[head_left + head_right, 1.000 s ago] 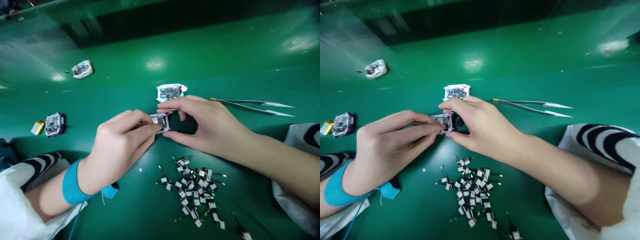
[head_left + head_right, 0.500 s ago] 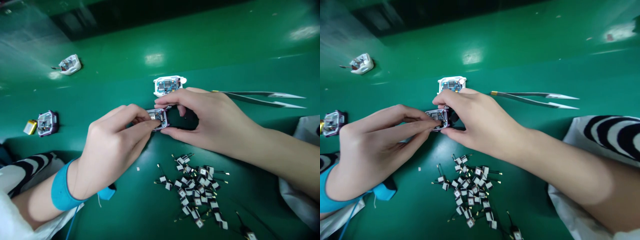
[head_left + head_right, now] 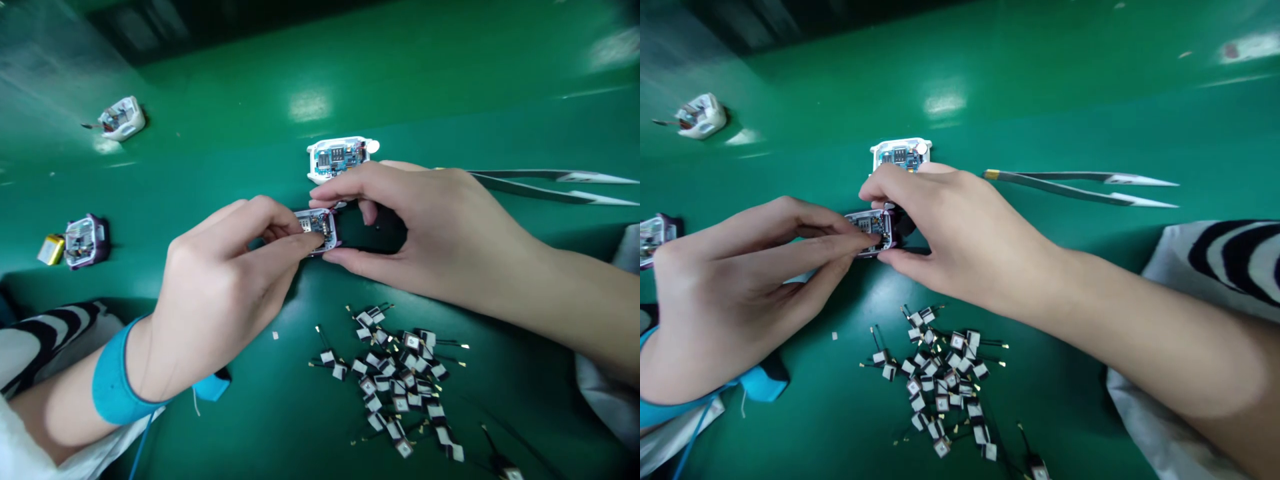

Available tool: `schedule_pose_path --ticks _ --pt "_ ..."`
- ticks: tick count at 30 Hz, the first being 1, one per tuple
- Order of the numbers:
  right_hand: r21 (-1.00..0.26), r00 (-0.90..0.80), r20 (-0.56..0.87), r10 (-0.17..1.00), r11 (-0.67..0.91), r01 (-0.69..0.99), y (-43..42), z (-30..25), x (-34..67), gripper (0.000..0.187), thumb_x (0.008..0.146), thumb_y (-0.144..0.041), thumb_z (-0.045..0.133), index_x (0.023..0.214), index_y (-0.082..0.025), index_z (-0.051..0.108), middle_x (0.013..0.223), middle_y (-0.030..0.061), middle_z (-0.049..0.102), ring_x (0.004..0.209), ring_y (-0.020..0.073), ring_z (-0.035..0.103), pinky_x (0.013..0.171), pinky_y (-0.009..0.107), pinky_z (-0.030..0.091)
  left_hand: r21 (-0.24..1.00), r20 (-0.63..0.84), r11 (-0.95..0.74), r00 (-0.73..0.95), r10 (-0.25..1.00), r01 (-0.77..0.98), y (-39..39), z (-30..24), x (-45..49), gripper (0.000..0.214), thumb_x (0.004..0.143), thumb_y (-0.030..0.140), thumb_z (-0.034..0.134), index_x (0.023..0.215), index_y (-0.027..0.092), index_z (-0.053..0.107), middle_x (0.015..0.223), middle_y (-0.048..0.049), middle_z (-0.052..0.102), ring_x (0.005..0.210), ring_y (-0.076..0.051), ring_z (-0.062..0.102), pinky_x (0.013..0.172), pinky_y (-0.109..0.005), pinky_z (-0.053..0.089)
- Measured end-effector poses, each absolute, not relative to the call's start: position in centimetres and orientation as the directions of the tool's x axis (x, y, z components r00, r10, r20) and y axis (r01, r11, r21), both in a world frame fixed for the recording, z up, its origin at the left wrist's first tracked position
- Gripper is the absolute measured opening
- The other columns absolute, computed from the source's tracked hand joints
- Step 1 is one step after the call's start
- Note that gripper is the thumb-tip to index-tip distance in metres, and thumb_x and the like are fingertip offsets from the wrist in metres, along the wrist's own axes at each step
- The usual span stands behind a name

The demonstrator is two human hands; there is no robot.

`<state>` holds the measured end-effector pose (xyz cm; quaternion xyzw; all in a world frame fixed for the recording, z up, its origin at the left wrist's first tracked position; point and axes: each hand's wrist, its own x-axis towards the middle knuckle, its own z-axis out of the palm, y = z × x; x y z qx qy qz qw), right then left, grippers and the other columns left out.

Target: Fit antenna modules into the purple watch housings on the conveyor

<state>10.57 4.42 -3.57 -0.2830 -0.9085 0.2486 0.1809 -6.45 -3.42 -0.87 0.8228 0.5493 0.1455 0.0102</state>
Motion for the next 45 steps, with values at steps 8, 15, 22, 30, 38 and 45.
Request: schedule_pose_path --ticks 8,15,22,30,38,45 --pt "-0.659 -0.740 0.240 0.629 0.665 0.352 4.4 -3.0 11.3 0.019 0.086 -0.025 0.037 0.102 -0.020 0.044 0.106 0.0000 0.055 0.101 0.0134 0.052 0.087 0.030 0.045 0.171 0.253 -0.418 0.370 0.894 0.892 -3.2 -1.0 -6.6 0.015 0.084 0.020 0.047 0.085 0.022 0.062 0.084 -0.0009 0.059 0.073 -0.013 0.055 0.062 -0.025 0.044" --pt "-0.473 -0.722 0.319 0.614 0.763 0.440 4.7 -1.9 12.3 0.027 0.088 -0.028 0.035 0.106 -0.021 0.053 0.099 0.0057 0.045 0.104 0.0158 0.044 0.088 0.032 0.041 0.190 0.301 -0.451 0.385 0.872 0.872 -3.0 -1.6 -6.8 0.014 0.082 0.022 0.050 0.083 0.023 0.064 0.079 -0.0014 0.059 0.068 -0.014 0.055 0.057 -0.026 0.043" --pt "-0.556 -0.619 0.399 0.677 0.715 0.424 3.7 -1.5 11.8 0.016 0.075 -0.030 0.061 0.089 -0.024 0.061 0.083 -0.0060 0.065 0.073 0.0070 0.061 0.067 0.016 0.051 0.195 0.299 -0.473 0.407 0.863 0.859 -2.7 -1.6 -6.8 0.019 0.083 0.020 0.045 0.076 0.019 0.062 0.079 -0.0034 0.058 0.088 -0.020 0.057 0.073 -0.030 0.050" --pt "-0.445 -0.630 0.473 0.616 0.784 0.433 3.2 -1.7 10.9 0.015 0.079 -0.031 0.056 0.081 -0.019 0.065 0.077 -0.0048 0.069 0.072 0.0052 0.063 0.065 0.012 0.050 0.143 0.248 -0.433 0.391 0.886 0.890 -2.9 -1.5 -6.7 0.024 0.083 0.018 0.042 0.067 0.018 0.060 0.079 -0.0025 0.060 0.076 -0.015 0.060 0.063 -0.025 0.050" --pt "-0.236 -0.707 0.543 0.454 0.890 0.390 3.1 -1.3 10.5 0.010 0.076 -0.023 0.060 0.074 -0.015 0.066 0.071 -0.0003 0.069 0.060 0.0071 0.063 0.043 0.016 0.043 0.169 0.293 -0.445 0.386 0.875 0.879 -2.8 -1.7 -6.7 0.024 0.081 0.016 0.044 0.062 0.016 0.058 0.077 -0.0034 0.060 0.072 -0.015 0.061 0.059 -0.023 0.049" --pt "-0.014 -0.667 0.644 0.374 0.878 0.478 2.5 -0.9 9.9 0.008 0.071 -0.018 0.064 0.065 -0.018 0.059 0.053 -0.0044 0.062 0.049 0.0072 0.059 0.037 0.018 0.038 0.173 0.317 -0.462 0.395 0.862 0.870 -2.7 -1.8 -6.8 0.025 0.080 0.017 0.042 0.059 0.017 0.055 0.075 -0.0018 0.059 0.069 -0.015 0.060 0.054 -0.023 0.044"
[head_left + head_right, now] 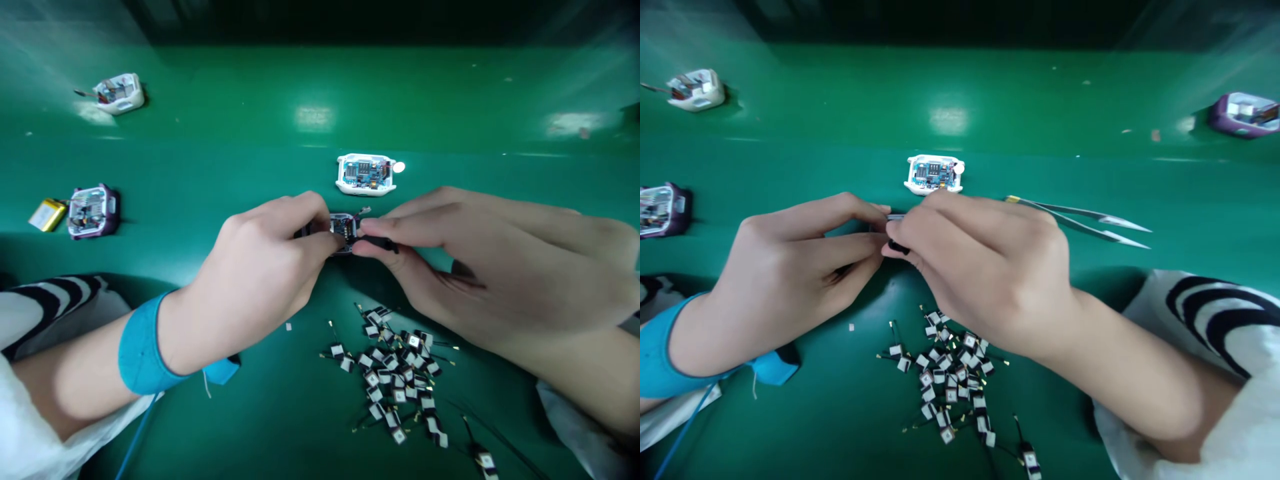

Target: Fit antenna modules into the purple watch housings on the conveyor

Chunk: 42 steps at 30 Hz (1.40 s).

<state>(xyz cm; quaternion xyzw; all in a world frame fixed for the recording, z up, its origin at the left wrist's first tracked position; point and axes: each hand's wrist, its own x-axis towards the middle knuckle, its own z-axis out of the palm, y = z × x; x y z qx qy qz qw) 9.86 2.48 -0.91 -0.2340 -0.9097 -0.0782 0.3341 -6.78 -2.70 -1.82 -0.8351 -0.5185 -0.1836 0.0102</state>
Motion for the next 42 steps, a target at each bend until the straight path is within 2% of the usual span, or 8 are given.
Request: schedule_pose_path --ticks 9,19,23,27,31,34,38,42 --pt "-0.147 -0.671 0.631 0.389 0.910 0.388 2.4 -2.4 9.9 0.015 0.074 -0.006 0.053 0.068 -0.019 0.050 0.063 0.0004 0.059 0.058 0.0094 0.057 0.045 0.022 0.040 0.152 0.299 -0.452 0.395 0.869 0.879 -3.0 -1.7 -6.8 0.023 0.078 0.014 0.041 0.059 0.017 0.054 0.080 -0.0017 0.060 0.066 -0.014 0.060 0.048 -0.022 0.038" --pt "-0.438 -0.582 0.648 0.491 0.866 0.243 3.0 -3.8 9.6 0.019 0.074 -0.011 0.056 0.069 -0.020 0.041 0.062 -0.0025 0.053 0.061 0.0093 0.055 0.050 0.021 0.041 0.173 0.248 -0.452 0.405 0.880 0.875 -3.0 -1.9 -6.6 0.024 0.083 0.018 0.041 0.070 0.016 0.060 0.081 -0.0037 0.058 0.072 -0.015 0.055 0.062 -0.026 0.044" --pt "-0.602 -0.483 0.646 0.591 0.783 0.154 3.7 -2.7 10.6 0.010 0.078 -0.012 0.051 0.082 -0.019 0.045 0.074 0.0008 0.054 0.069 0.0112 0.055 0.060 0.026 0.045 0.330 0.193 -0.389 0.342 0.920 0.860 -4.3 -0.8 -6.9 0.029 0.087 0.025 0.040 0.110 0.014 0.053 0.081 -0.0041 0.058 0.070 -0.014 0.054 0.065 -0.027 0.046" --pt "-0.502 -0.676 0.492 0.549 0.813 0.294 3.7 -1.3 11.7 0.007 0.082 -0.011 0.043 0.083 -0.017 0.047 0.076 0.0030 0.050 0.069 0.0112 0.049 0.061 0.025 0.042 0.515 0.112 -0.348 0.341 0.933 0.783 -4.6 0.2 -8.2 0.065 0.080 0.015 0.046 0.136 0.017 0.012 0.101 -0.0043 0.057 0.085 -0.013 0.053 0.078 -0.027 0.046" --pt "-0.475 -0.854 0.232 0.466 0.820 0.319 2.5 -1.3 11.4 0.009 0.084 -0.017 0.044 0.082 -0.014 0.052 0.079 0.0039 0.053 0.070 0.0104 0.051 0.061 0.022 0.043 0.589 0.026 -0.481 0.580 0.814 0.649 -2.9 -0.4 -9.1 0.079 0.078 0.013 0.052 0.137 0.025 0.001 0.133 -0.0050 0.038 0.121 -0.019 0.032 0.099 -0.035 0.032" --pt "-0.341 -0.862 0.257 0.437 0.876 0.342 1.5 -1.8 11.0 0.015 0.083 -0.024 0.047 0.081 -0.013 0.056 0.073 0.0040 0.053 0.067 0.0126 0.052 0.059 0.024 0.044 0.620 0.011 -0.515 0.649 0.761 0.592 -2.0 -1.6 -9.0 0.077 0.080 0.026 0.055 0.136 0.027 0.002 0.127 -0.0053 0.046 0.118 -0.020 0.037 0.096 -0.039 0.034" --pt "-0.033 -0.874 0.314 0.371 0.924 0.380 0.8 -1.9 10.7 0.013 0.079 -0.012 0.047 0.077 -0.013 0.060 0.067 0.0041 0.053 0.061 0.0144 0.050 0.055 0.026 0.042 0.659 0.119 -0.442 0.496 0.860 0.609 -2.3 -2.7 -8.4 0.073 0.076 0.030 0.060 0.134 0.025 0.016 0.107 -0.0030 0.058 0.097 -0.017 0.053 0.085 -0.032 0.043" --pt "0.045 -0.858 0.339 0.386 0.904 0.425 0.5 -1.3 10.3 0.012 0.077 -0.009 0.047 0.072 -0.012 0.058 0.069 0.0057 0.054 0.062 0.0161 0.051 0.054 0.027 0.041 0.659 0.209 -0.420 0.384 0.899 0.624 -3.2 -2.9 -7.8 0.065 0.075 0.025 0.060 0.130 0.021 0.026 0.103 -0.0048 0.058 0.088 -0.015 0.057 0.077 -0.027 0.048"
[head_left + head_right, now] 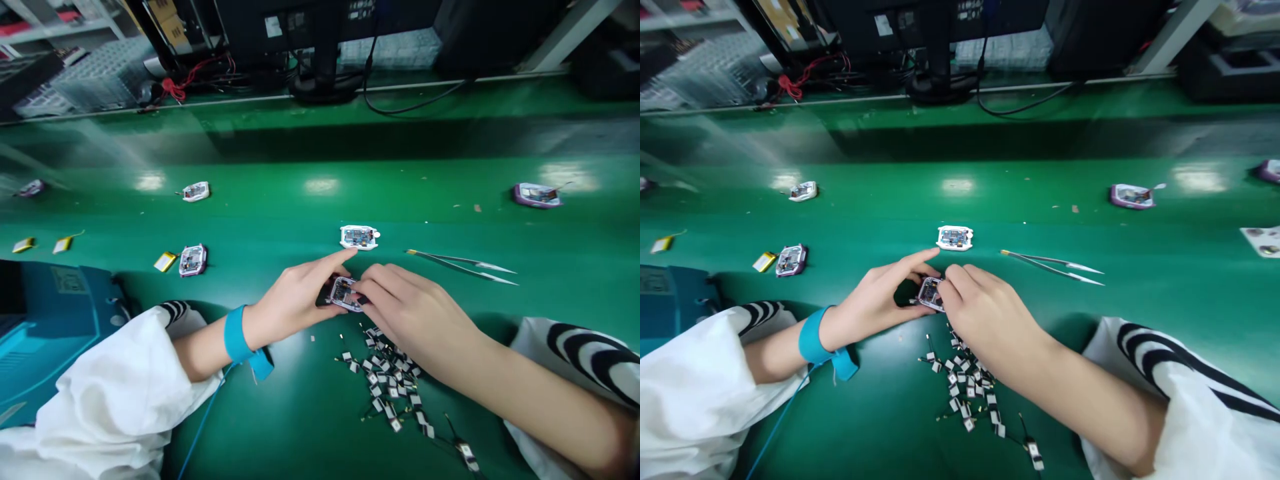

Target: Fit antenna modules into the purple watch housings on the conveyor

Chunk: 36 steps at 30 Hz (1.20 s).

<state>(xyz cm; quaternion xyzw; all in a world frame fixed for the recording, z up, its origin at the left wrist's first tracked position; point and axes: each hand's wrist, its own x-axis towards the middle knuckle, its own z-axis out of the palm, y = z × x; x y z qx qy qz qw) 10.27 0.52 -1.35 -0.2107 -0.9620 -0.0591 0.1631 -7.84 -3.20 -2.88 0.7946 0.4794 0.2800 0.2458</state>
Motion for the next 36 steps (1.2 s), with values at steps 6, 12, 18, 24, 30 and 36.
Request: schedule_pose_path --ticks 6,12,18,24,30,36 --pt "0.181 -0.865 0.387 0.318 0.894 0.409 0.5 -0.6 9.6 0.014 0.077 -0.007 0.044 0.075 -0.011 0.058 0.067 0.0069 0.056 0.062 0.0168 0.050 0.054 0.027 0.039 0.691 0.267 -0.399 0.301 0.916 0.602 -3.7 -2.6 -7.5 0.065 0.071 0.019 0.062 0.128 0.021 0.029 0.104 -0.0040 0.058 0.086 -0.013 0.057 0.081 -0.025 0.048" --pt "0.274 -0.854 0.489 0.178 0.898 0.344 1.2 -0.3 9.5 0.020 0.077 -0.005 0.044 0.065 -0.014 0.058 0.063 0.0046 0.057 0.057 0.0146 0.046 0.054 0.027 0.037 0.763 0.247 -0.364 0.280 0.928 0.534 -3.7 -2.4 -7.6 0.071 0.067 0.021 0.067 0.127 0.022 0.029 0.097 -0.0013 0.059 0.078 -0.010 0.058 0.078 -0.021 0.050" --pt "0.198 -0.827 0.536 0.170 0.927 0.319 1.5 -0.6 9.4 0.013 0.076 -0.011 0.051 0.067 -0.013 0.059 0.062 0.0045 0.058 0.057 0.0144 0.047 0.051 0.026 0.039 0.767 0.248 -0.381 0.308 0.918 0.517 -3.6 -2.3 -7.5 0.069 0.068 0.020 0.065 0.127 0.025 0.030 0.097 -0.0002 0.059 0.082 -0.011 0.059 0.080 -0.023 0.049" --pt "0.095 -0.791 0.582 0.187 0.951 0.295 1.5 -0.8 9.4 0.013 0.078 -0.007 0.050 0.075 -0.009 0.062 0.071 0.0074 0.062 0.062 0.0137 0.052 0.052 0.025 0.044 0.770 0.266 -0.381 0.285 0.921 0.513 -3.7 -2.3 -7.3 0.067 0.067 0.023 0.067 0.125 0.023 0.032 0.093 0.0002 0.060 0.079 -0.011 0.058 0.077 -0.022 0.050" --pt "0.079 -0.789 0.555 0.263 0.928 0.365 0.8 -0.4 9.3 0.019 0.078 -0.002 0.045 0.087 -0.004 0.062 0.077 0.0112 0.063 0.072 0.0179 0.058 0.059 0.029 0.049 0.715 0.342 -0.382 0.183 0.922 0.585 -4.0 -2.4 -7.1 0.063 0.065 0.021 0.069 0.120 0.020 0.037 0.093 -0.0007 0.061 0.075 -0.010 0.058 0.074 -0.023 0.050" --pt "0.094 -0.762 0.549 0.344 0.880 0.465 0.4 -0.1 8.9 0.015 0.079 -0.006 0.046 0.083 -0.007 0.059 0.078 0.0116 0.060 0.074 0.0188 0.056 0.059 0.029 0.048 0.657 0.416 -0.415 0.158 0.896 0.630 -4.1 -2.3 -7.0 0.058 0.068 0.019 0.067 0.118 0.021 0.038 0.099 -0.0027 0.062 0.087 -0.014 0.060 0.082 -0.028 0.049"
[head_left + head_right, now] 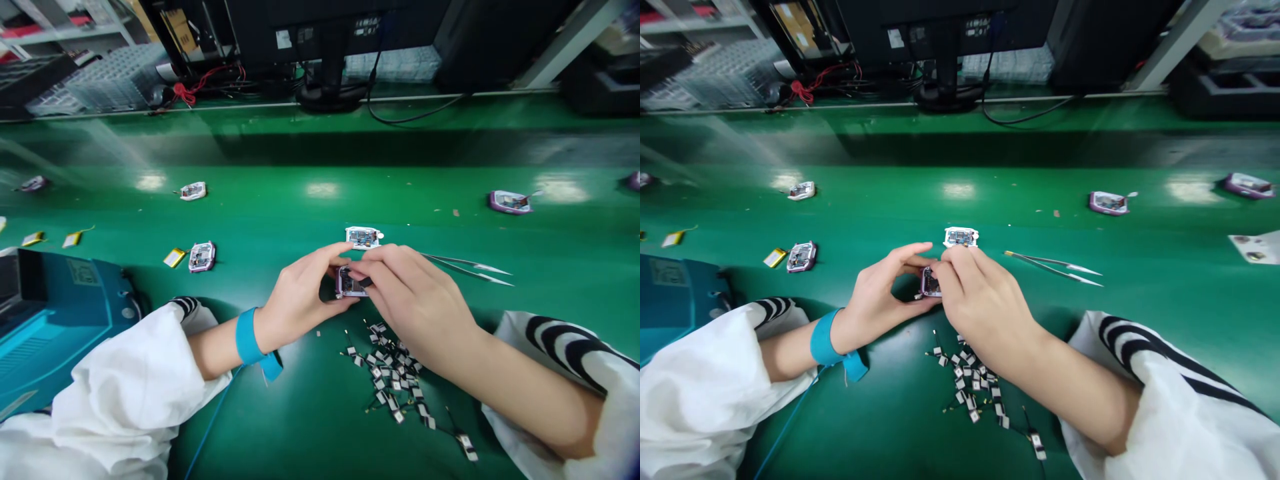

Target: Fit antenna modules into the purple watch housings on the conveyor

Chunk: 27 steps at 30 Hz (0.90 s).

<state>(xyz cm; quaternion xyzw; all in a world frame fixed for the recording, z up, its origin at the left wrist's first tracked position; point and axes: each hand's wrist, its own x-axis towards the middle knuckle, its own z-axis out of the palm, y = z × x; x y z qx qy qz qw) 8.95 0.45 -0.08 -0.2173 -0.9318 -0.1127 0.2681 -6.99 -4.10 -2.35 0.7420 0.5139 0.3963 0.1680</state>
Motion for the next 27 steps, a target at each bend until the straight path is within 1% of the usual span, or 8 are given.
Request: schedule_pose_path --ticks 2,5,9,12,16,19,22,27 --pt "0.031 -0.746 0.558 0.363 0.889 0.456 0.7 -0.2 9.0 0.014 0.080 -0.008 0.044 0.083 -0.008 0.058 0.079 0.0107 0.060 0.075 0.0178 0.055 0.061 0.030 0.049 0.677 0.407 -0.402 0.142 0.902 0.616 -4.1 -2.3 -6.9 0.058 0.067 0.020 0.068 0.117 0.021 0.039 0.099 -0.0026 0.062 0.086 -0.015 0.061 0.082 -0.029 0.050" --pt "-0.130 -0.717 0.590 0.371 0.920 0.369 1.4 -0.6 9.0 0.017 0.079 -0.005 0.042 0.083 -0.013 0.056 0.082 0.0067 0.060 0.076 0.0142 0.054 0.066 0.028 0.049 0.741 0.374 -0.367 0.108 0.921 0.563 -4.2 -2.2 -6.8 0.058 0.066 0.021 0.069 0.116 0.022 0.040 0.097 -0.0017 0.062 0.080 -0.013 0.061 0.076 -0.027 0.051" --pt "-0.372 -0.636 0.610 0.472 0.880 0.296 2.1 -1.2 8.8 0.016 0.075 -0.004 0.052 0.080 -0.018 0.056 0.079 0.0014 0.058 0.076 0.0106 0.054 0.065 0.025 0.047 0.815 0.358 -0.352 0.078 0.931 0.461 -4.3 -2.2 -6.7 0.056 0.065 0.021 0.069 0.114 0.022 0.041 0.095 -0.0010 0.062 0.078 -0.012 0.061 0.073 -0.024 0.052" --pt "-0.479 -0.607 0.591 0.532 0.836 0.267 2.3 -1.3 8.5 0.010 0.074 -0.008 0.057 0.078 -0.017 0.057 0.076 0.0017 0.057 0.075 0.0101 0.054 0.064 0.024 0.048 0.841 0.351 -0.338 0.051 0.935 0.421 -4.3 -2.3 -6.7 0.056 0.065 0.021 0.070 0.112 0.021 0.041 0.094 -0.0006 0.063 0.077 -0.011 0.060 0.073 -0.023 0.051" --pt "-0.517 -0.604 0.569 0.558 0.814 0.265 2.2 -1.1 8.5 0.008 0.074 -0.009 0.057 0.076 -0.016 0.056 0.075 0.0020 0.057 0.074 0.0106 0.055 0.063 0.025 0.048 0.832 0.361 -0.345 0.049 0.931 0.434 -4.3 -2.4 -6.8 0.055 0.064 0.021 0.071 0.111 0.022 0.042 0.094 -0.0002 0.063 0.075 -0.010 0.061 0.072 -0.023 0.051" --pt "-0.502 -0.607 0.580 0.542 0.826 0.258 2.2 -1.1 8.6 0.008 0.074 -0.009 0.057 0.075 -0.017 0.056 0.075 0.0019 0.057 0.074 0.0110 0.054 0.062 0.026 0.048 0.813 0.375 -0.356 0.052 0.925 0.461 -4.4 -2.4 -6.8 0.056 0.063 0.021 0.071 0.111 0.021 0.042 0.094 -0.0007 0.063 0.079 -0.012 0.061 0.074 -0.022 0.051" --pt "-0.485 -0.616 0.585 0.528 0.836 0.256 2.2 -1.2 8.7 0.009 0.074 -0.008 0.057 0.077 -0.017 0.055 0.076 0.0018 0.056 0.074 0.0107 0.054 0.065 0.027 0.048 0.801 0.381 -0.359 0.053 0.923 0.479 -4.4 -2.5 -6.8 0.056 0.063 0.022 0.072 0.111 0.020 0.042 0.096 -0.0013 0.062 0.082 -0.012 0.062 0.075 -0.022 0.052" --pt "-0.505 -0.602 0.601 0.526 0.834 0.224 2.2 -1.9 8.6 0.009 0.075 -0.009 0.055 0.075 -0.017 0.052 0.075 0.0015 0.055 0.074 0.0098 0.052 0.065 0.025 0.046 0.767 0.417 -0.389 0.063 0.906 0.511 -4.4 -2.5 -6.8 0.053 0.064 0.023 0.071 0.110 0.019 0.043 0.094 -0.0006 0.063 0.081 -0.012 0.063 0.074 -0.021 0.051"
